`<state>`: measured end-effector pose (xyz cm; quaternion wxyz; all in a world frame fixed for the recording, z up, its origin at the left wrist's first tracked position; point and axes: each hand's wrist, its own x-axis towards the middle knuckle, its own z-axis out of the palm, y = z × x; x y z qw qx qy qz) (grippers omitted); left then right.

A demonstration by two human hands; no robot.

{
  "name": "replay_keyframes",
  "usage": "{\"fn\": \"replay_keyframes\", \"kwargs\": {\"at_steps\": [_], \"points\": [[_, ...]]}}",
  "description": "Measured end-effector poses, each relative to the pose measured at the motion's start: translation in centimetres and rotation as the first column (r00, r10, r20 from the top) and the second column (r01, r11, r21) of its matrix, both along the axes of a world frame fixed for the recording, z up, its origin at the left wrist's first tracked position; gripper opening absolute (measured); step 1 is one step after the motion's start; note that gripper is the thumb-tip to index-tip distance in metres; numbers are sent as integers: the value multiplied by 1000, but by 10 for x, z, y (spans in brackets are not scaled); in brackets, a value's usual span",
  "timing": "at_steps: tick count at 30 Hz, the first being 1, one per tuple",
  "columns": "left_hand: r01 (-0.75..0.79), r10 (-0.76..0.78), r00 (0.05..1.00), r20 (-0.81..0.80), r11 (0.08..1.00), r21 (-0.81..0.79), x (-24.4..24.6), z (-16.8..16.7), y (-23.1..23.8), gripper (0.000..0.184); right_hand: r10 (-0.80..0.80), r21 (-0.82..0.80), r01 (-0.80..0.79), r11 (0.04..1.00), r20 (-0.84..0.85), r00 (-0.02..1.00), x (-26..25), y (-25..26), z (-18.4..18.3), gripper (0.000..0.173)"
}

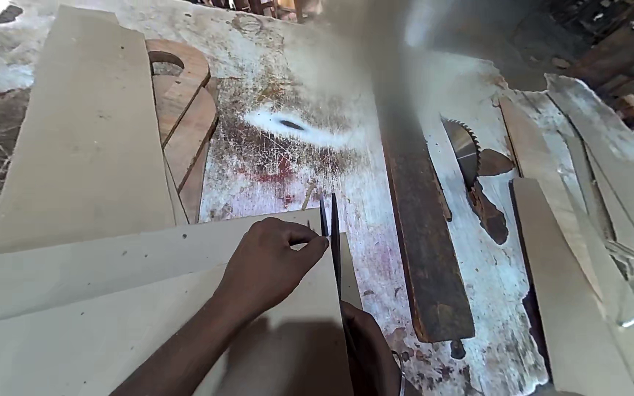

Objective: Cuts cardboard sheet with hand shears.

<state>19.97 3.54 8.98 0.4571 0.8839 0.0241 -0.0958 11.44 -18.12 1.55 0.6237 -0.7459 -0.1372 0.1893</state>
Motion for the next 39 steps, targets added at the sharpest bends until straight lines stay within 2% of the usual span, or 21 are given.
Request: {"fn": "replay_keyframes", "kwargs": {"at_steps": [4,9,13,18,24,28,33,35,37,39], "points": [[1,-1,1000,-12,1000,-2,0,2,0,25,1,115,3,993,-31,1000,-1,1,-4,21],[-3,3,1000,21,1000,12,0,1,-1,25,8,15,-8,1000,-25,1000,-1,1,-1,27],[-13,13,1000,28,1000,3,0,0,-2,25,-26,3,26,1000,-4,1000,-3,2,-3,31],[1,-1,1000,-6,1000,-8,1,-4,-3,26,-39,-71,37,997,-36,999,-4,-1,-2,26],[6,-6,999,-41,1000,3,3,-7,-3,28,-50,-90,46,995,-35,998,-1,-2,-2,30],[-1,1,998,-66,1000,-9,6,-9,-3,30,-39,-61,38,997,-22,999,3,-4,-4,27],[8,-10,998,-63,999,-39,8,-13,0,28,-79,63,81,995,-28,996,7,-8,-19,17],[2,-6,999,-53,998,-70,6,-12,3,25,-122,3,123,992,-105,987,11,-18,-14,18],[-4,1,999,-36,996,-88,6,-15,6,20,-205,-167,178,970,-162,965,20,-35,4,38],[18,-21,999,-43,997,-74,6,-22,1,19,-265,-366,231,902,-46,963,20,-60,19,44]]}}
